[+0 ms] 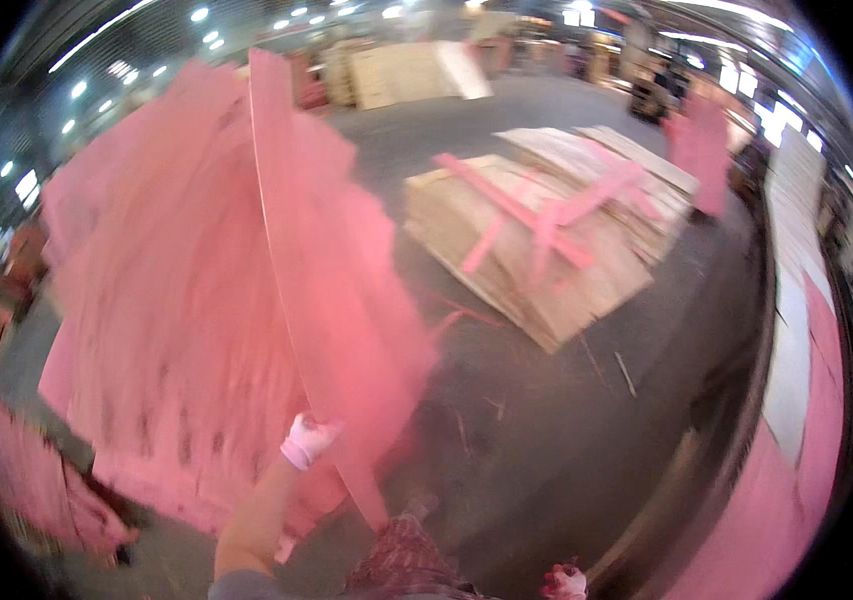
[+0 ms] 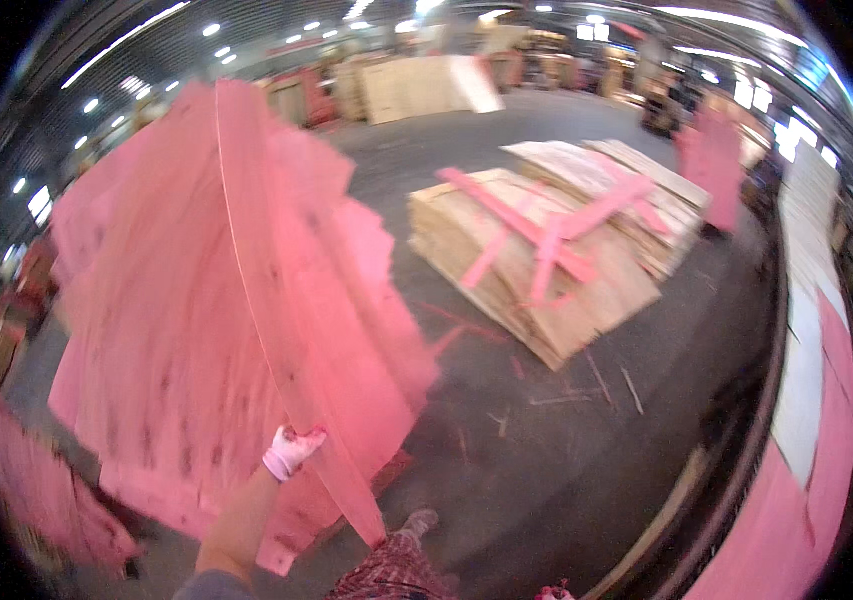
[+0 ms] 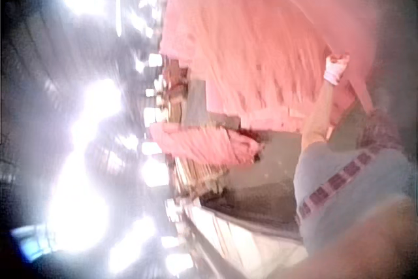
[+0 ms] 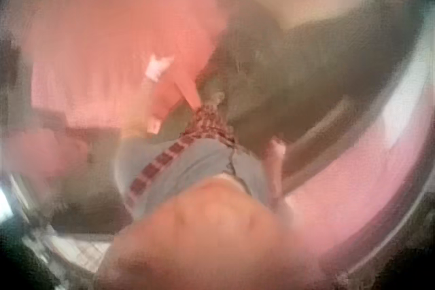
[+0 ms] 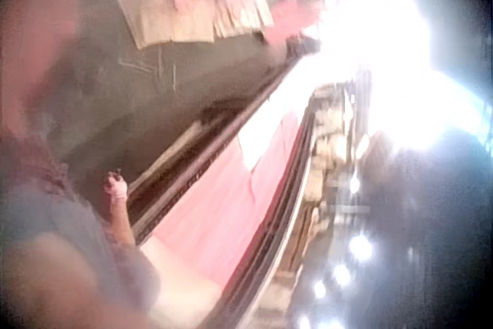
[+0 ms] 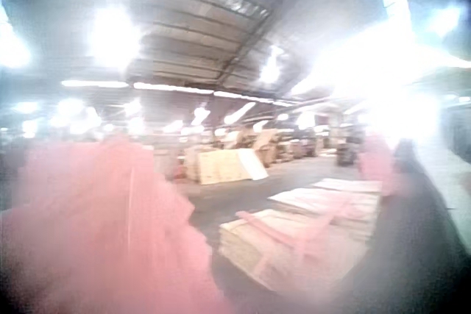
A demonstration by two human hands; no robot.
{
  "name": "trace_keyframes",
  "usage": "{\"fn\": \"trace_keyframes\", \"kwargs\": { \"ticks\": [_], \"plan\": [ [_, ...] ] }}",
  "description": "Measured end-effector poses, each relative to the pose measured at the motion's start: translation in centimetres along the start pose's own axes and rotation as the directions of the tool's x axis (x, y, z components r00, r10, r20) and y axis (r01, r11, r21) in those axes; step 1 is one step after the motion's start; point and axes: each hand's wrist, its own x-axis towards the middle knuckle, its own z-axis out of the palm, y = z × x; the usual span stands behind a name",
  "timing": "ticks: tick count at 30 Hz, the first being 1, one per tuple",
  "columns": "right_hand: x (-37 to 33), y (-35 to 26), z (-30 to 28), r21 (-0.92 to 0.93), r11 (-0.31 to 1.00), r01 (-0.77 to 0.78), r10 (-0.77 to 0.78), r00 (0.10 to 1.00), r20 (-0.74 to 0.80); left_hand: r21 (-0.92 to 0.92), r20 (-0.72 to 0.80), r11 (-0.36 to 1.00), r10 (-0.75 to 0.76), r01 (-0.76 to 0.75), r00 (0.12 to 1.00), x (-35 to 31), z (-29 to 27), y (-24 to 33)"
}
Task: The person sorts and layers veneer sheets by picking up pink-colored and natural wood-colored sheets from stacks and placing them onto a moving conveyor line in an overlapping pattern.
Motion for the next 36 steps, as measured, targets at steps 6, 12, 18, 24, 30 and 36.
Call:
{"fn": "trace_keyframes", "kwargs": {
  "ticks": [6,12,18,24,30,36],
  "plan": [
    [4.1,7.8,-5.5,0.354,0.929,0.105,-0.133,0.99,0.056,0.807,-0.116,0.358,0.876,-0.47,0.468,6.4,-0.3,-1.0],
    [-0.3,-3.0,-5.6,0.352,0.93,0.11,-0.19,0.961,0.2,-0.577,-0.509,0.173,0.688,-0.798,0.517,-2.4,5.9,25.8],
    [5.3,-16.6,3.0,0.034,0.75,0.661,-0.444,0.463,0.767,-0.7,-0.419,-0.014,0.817,-0.714,0.395,1.2,3.9,44.7],
    [17.2,-36.3,5.6,0.545,0.754,0.366,-0.652,0.512,0.559,-0.703,-0.527,-0.342,0.839,-0.624,0.134,4.8,9.3,62.8],
    [29.7,-62.6,0.7,0.929,0.005,0.371,-0.835,0.513,-0.201,-0.705,-0.586,-0.405,0.795,-0.583,0.156,0.3,20.6,76.1],
    [35.9,-80.8,-19.4,0.96,-0.232,0.158,-0.885,0.375,-0.276,-0.92,-0.298,-0.367,0.885,-0.141,-0.358,4.8,31.6,88.0]
  ]
}}
